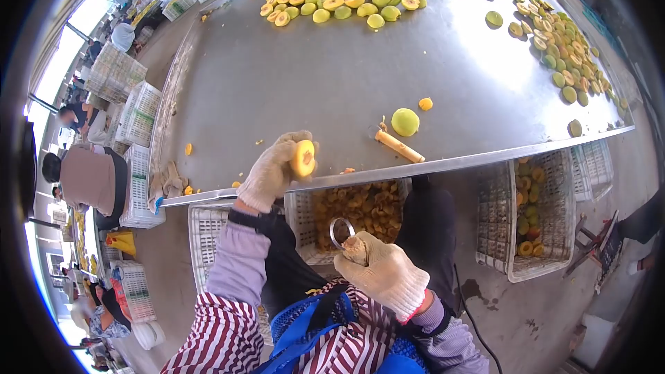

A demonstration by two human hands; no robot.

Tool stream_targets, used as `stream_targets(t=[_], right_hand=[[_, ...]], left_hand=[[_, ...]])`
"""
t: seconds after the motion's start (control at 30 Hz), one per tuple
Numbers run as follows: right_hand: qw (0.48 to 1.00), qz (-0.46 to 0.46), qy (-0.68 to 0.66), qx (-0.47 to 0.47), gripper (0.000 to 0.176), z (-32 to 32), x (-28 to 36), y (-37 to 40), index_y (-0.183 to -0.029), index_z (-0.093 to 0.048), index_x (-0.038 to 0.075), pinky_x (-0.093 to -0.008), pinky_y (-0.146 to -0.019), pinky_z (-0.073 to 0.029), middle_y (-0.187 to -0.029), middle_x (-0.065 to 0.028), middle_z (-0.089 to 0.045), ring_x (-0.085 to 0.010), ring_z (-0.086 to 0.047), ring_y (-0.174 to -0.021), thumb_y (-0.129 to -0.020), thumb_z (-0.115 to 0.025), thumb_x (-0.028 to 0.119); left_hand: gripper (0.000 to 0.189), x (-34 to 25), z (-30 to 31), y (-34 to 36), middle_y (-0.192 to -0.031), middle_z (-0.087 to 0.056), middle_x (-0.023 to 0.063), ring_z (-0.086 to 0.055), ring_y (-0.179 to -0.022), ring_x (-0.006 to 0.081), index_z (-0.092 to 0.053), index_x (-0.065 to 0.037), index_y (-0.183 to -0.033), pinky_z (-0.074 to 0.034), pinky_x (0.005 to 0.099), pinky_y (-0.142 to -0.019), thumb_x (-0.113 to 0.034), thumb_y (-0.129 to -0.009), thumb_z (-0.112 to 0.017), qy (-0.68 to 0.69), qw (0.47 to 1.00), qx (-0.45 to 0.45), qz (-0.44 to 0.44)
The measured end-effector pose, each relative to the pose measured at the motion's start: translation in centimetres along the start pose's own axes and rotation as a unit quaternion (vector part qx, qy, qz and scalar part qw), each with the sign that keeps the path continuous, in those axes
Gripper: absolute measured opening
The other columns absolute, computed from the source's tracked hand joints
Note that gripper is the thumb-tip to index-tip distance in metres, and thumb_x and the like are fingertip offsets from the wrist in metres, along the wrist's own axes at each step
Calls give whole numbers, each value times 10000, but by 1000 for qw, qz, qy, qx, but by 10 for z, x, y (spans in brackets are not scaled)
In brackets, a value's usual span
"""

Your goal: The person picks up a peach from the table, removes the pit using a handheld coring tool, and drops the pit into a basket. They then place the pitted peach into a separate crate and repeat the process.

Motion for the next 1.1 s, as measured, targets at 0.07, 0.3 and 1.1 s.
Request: stream_targets(t=[0.07, 0.3, 1.1], right_hand=[[992, 100, 54, -56, 176, -3, 4, -2, -915, -607, 35, -343, -557, -491, -692, -65, -582, -217, -600, -558, -893, -707, 179], [948, 249, 135, -143, 201, -6, 14, -4, -873, -586, 54, -382, -492, -499, -648, -98, -580, -316, -625, -553, -863, -748, 173], [937, 275, 129, -174, 248, -9, 11, 11, -856, -574, 70, -396, -480, -499, -613, -108, -592, -321, -626, -520, -845, -771, 220]], left_hand=[[572, -13, -34, 29, -1223, -661, 177, -699, -976, 263, -560, -16, -1345, -603, 331, -734, -463, -988, -570, 90, 995, 49, 3], [773, -25, -101, 84, -1124, -693, 177, -687, -897, 235, -570, -16, -1327, -580, 351, -768, -692, -963, -477, 24, 998, -30, -54], [575, -28, -145, 119, -1491, -480, 154, -626, -1167, 274, -491, -32, -1402, -547, 374, -953, -459, -1022, -550, 116, 982, -64, -137]])
Point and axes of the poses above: each hand's wrist, its own y-axis away from the middle knuckle, its own z-axis out of the back of the hand, x = y × z, the point moved 1 cm from there along -y, towards the middle knuckle
